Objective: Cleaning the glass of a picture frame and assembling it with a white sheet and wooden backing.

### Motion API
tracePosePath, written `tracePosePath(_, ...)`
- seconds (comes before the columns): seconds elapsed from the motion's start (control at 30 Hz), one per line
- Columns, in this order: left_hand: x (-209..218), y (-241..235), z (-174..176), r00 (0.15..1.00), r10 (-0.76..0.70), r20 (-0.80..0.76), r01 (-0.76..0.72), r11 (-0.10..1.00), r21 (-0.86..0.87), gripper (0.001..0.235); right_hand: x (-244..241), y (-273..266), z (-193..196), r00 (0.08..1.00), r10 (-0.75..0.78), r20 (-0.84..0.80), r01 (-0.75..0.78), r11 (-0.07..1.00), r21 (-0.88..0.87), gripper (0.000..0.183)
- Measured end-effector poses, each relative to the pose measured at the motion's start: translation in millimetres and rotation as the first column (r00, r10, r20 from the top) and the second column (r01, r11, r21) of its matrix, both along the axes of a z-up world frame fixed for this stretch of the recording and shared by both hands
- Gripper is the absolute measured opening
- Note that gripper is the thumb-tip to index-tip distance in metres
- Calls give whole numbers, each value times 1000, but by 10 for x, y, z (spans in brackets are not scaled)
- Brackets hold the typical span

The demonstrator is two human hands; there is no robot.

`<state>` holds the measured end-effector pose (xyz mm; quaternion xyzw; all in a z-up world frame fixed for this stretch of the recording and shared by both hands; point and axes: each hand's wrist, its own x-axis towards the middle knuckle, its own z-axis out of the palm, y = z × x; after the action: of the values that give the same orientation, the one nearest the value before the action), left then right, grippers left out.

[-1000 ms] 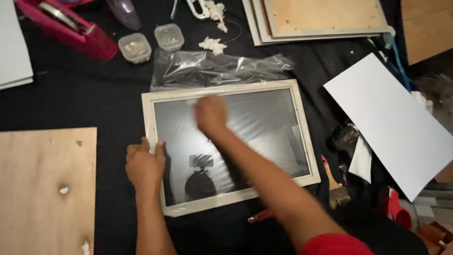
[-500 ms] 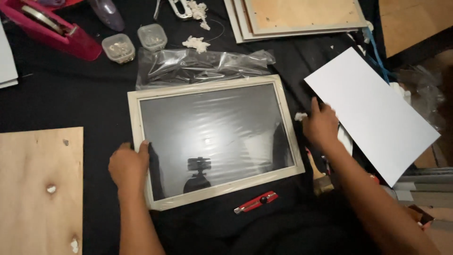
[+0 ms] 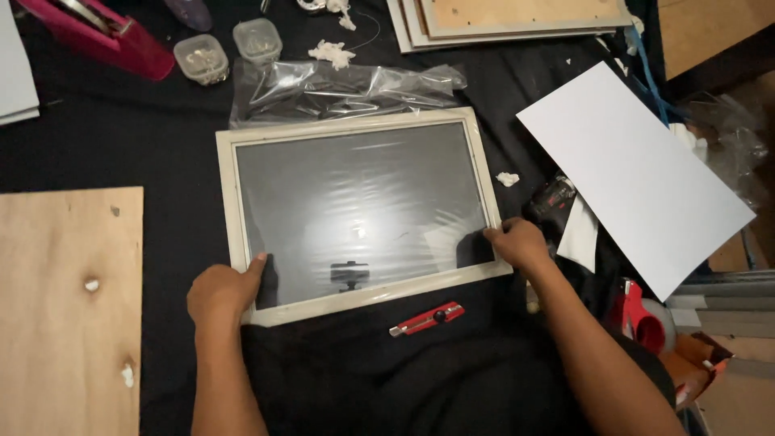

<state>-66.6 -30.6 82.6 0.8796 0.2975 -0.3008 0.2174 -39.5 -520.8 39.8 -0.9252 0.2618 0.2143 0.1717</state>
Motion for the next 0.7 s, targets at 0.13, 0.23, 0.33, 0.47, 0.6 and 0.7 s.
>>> tracePosePath(0.13, -23, -15, -23, 999, 37, 14, -37, 999, -11, 88, 12, 97, 217, 1000, 0, 11, 0, 999, 35, 68)
tracePosePath(0.23, -91, 40, -42, 991, 106, 78, -102, 993, -58, 93, -4, 202, 334, 1000, 24, 19, -25, 999, 45, 71)
tracePosePath(0.33, -106, 22, -3, 992, 93, 86, -87, 994, -66, 93, -55, 355, 691, 994, -107, 24, 102, 982, 160, 76)
tracePosePath(0.47, -72, 101, -19, 987, 112, 119, -106, 993, -54, 92, -38, 223, 615, 979, -197, 53, 183, 964, 190, 74)
tracePosePath(0.6, -25, 27, 477, 962, 164, 218, -145, 984, -101, 87, 53, 201, 699, 955, -287, 76, 253, 921, 297, 71)
tracePosePath(0.7, -20, 218, 404, 984, 96, 149, -76, 988, -133, 90, 144, 52, 724, 967, -253, 42, 233, 935, 268, 77)
